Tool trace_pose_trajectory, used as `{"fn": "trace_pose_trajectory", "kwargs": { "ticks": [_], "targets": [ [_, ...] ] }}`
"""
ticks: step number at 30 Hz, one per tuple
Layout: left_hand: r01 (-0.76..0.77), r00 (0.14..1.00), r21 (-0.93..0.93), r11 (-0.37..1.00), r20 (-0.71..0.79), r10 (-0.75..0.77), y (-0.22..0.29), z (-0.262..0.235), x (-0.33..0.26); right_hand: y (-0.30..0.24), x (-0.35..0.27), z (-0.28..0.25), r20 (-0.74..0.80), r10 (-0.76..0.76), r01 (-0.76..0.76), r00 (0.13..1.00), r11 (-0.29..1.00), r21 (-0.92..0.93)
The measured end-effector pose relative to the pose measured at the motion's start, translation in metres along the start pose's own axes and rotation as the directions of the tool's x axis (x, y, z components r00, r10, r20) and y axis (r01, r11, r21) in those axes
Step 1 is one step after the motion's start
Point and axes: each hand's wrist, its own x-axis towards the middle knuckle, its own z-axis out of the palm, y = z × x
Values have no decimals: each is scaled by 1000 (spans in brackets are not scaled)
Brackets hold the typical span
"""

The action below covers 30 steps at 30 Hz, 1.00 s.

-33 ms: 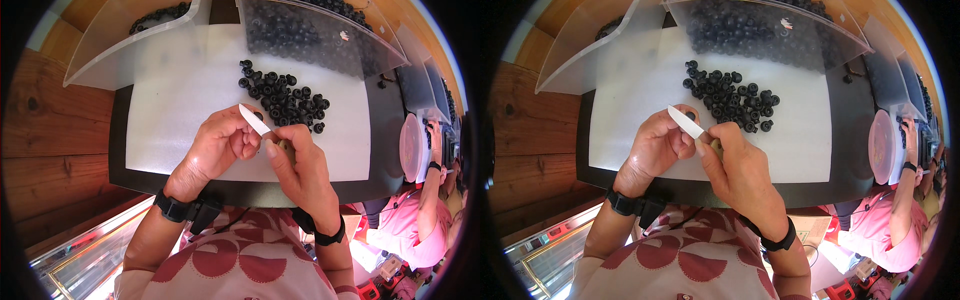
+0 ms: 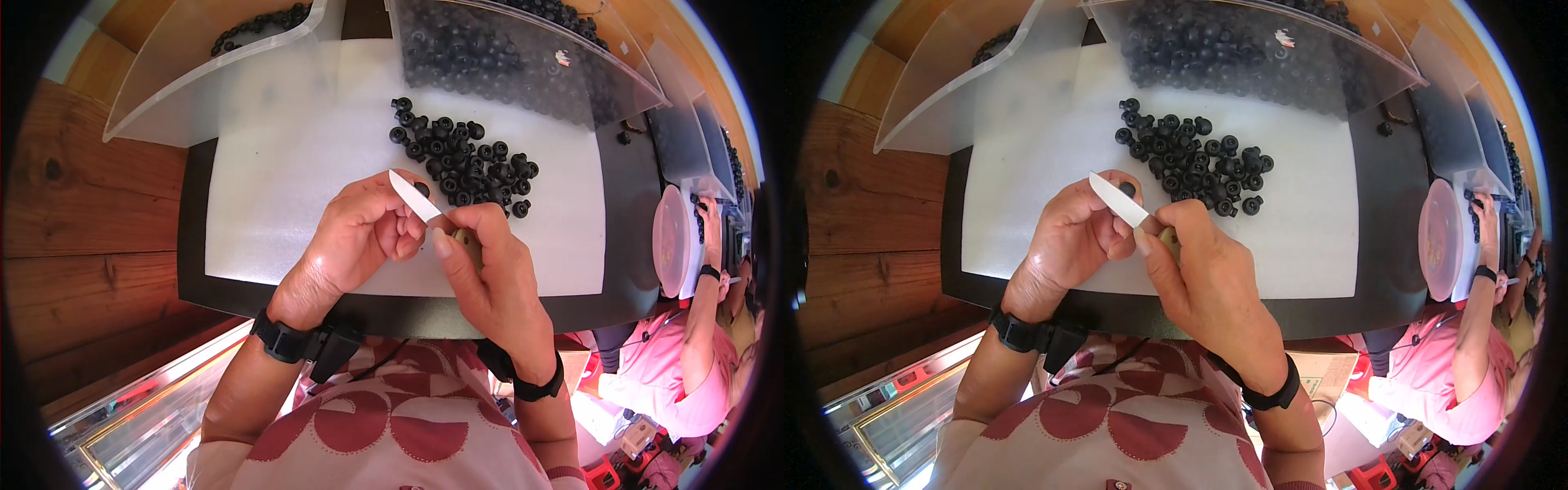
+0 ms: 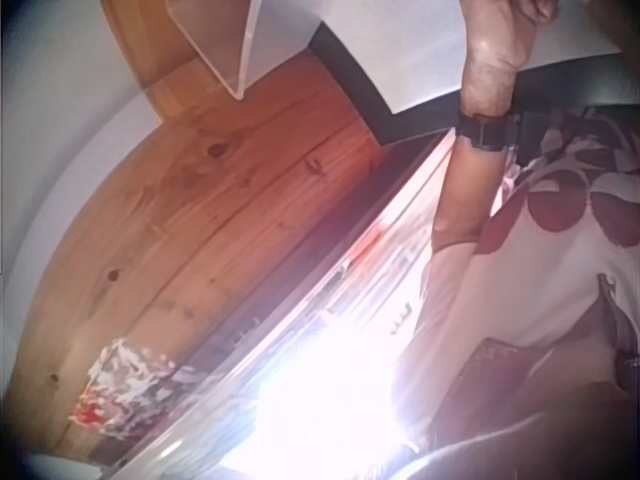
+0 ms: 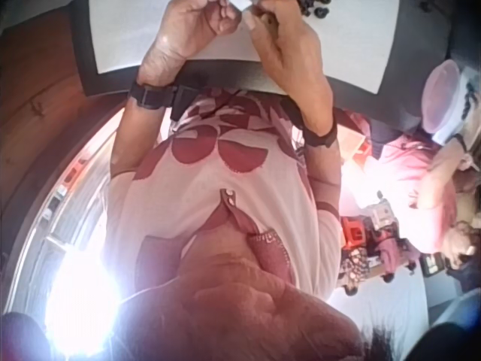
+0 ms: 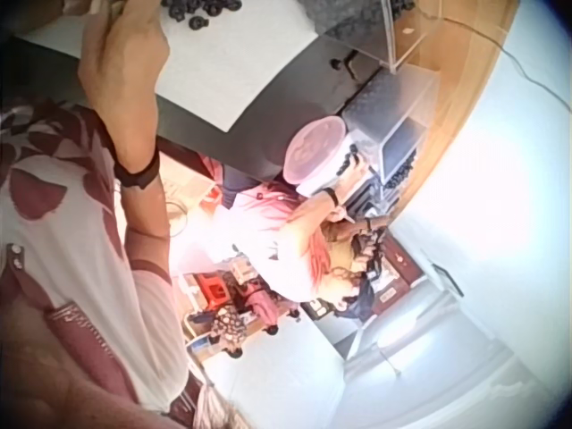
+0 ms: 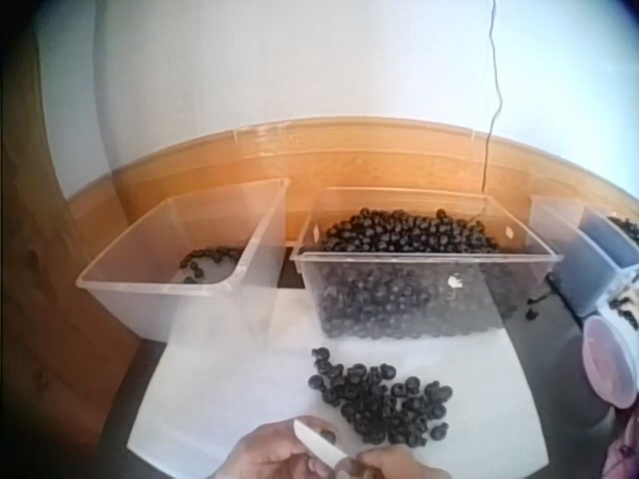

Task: Cutting or trimming small black rubber rings/gaskets using a small knife.

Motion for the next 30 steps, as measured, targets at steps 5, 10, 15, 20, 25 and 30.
{"fn": "trace_pose_trajectory", "kwargs": {
  "ticks": [5,10,15,20,25,30],
  "targets": [
    [9,1000,8,1000,-24,-9,0,2,0,-1,0,-1,13,17,-17,1000,1000,-10],
    [5,999,4,1000,-35,-5,0,3,0,0,0,-1,22,33,-33,999,999,-3],
    [11,1000,-1,1000,-15,-11,1,1,-1,-1,1,1,23,44,-44,999,999,30],
    [-4,1000,4,1000,-21,4,-2,-1,0,-2,3,1,38,41,-41,998,999,1],
    [8,1000,24,1000,-15,-8,-2,1,-2,2,5,2,23,49,-50,999,999,21],
    [29,1000,-44,999,5,-29,2,1,-2,0,4,2,-42,75,-71,996,993,96]
  ]
}}
